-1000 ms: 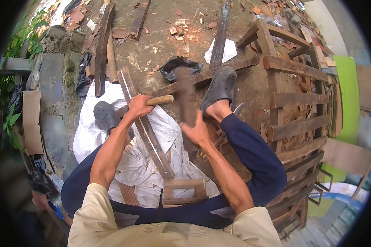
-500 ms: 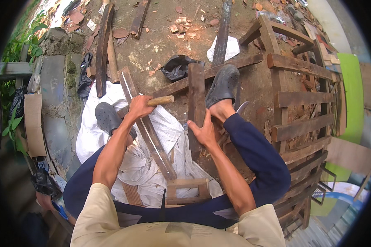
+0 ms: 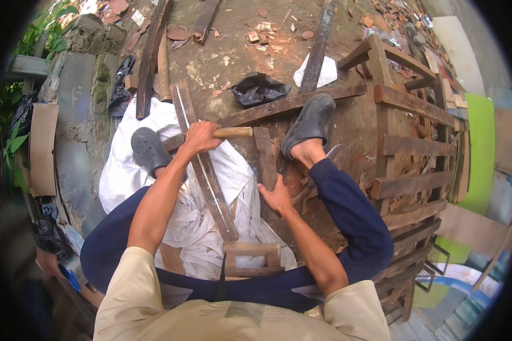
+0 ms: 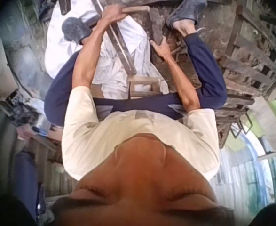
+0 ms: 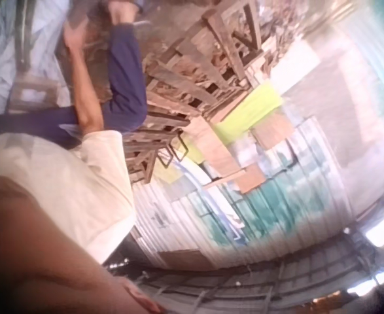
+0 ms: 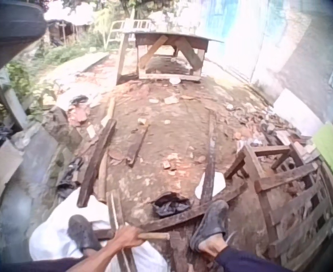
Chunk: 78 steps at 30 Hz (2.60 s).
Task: The person sits on the ground and uses a hammer to strike and adjust wooden planks within a frame structure. They repeatedly reposition the planks and hammer them into place, occasionally using their foot to stabilize the frame.
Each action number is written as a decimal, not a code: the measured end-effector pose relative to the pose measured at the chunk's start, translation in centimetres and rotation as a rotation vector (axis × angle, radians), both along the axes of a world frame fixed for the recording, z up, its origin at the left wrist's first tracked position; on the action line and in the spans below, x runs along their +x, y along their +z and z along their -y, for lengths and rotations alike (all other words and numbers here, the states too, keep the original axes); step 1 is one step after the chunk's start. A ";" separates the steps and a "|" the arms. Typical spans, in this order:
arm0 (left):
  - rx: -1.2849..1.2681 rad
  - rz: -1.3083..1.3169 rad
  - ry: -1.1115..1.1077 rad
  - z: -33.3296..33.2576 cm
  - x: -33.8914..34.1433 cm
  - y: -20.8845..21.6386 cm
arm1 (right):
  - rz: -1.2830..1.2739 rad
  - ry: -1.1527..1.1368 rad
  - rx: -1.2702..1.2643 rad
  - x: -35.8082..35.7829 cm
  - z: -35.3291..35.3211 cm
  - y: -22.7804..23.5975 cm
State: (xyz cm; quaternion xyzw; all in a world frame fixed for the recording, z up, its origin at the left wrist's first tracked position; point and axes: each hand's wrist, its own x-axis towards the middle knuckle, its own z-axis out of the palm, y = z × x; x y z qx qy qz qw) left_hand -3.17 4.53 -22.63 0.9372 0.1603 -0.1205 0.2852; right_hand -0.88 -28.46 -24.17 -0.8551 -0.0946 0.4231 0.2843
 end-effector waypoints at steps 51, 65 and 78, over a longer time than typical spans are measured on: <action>-0.026 -0.182 0.095 -1.1 1.8 -0.3 | -0.324 -0.550 0.586 2.4 0.2 5.4; -0.086 -0.288 0.281 -2.9 3.3 -0.1 | 0.005 -0.702 0.631 5.3 1.7 4.5; -0.121 -0.069 0.252 -1.8 0.8 0.9 | -0.056 -1.040 0.738 6.3 -4.0 4.6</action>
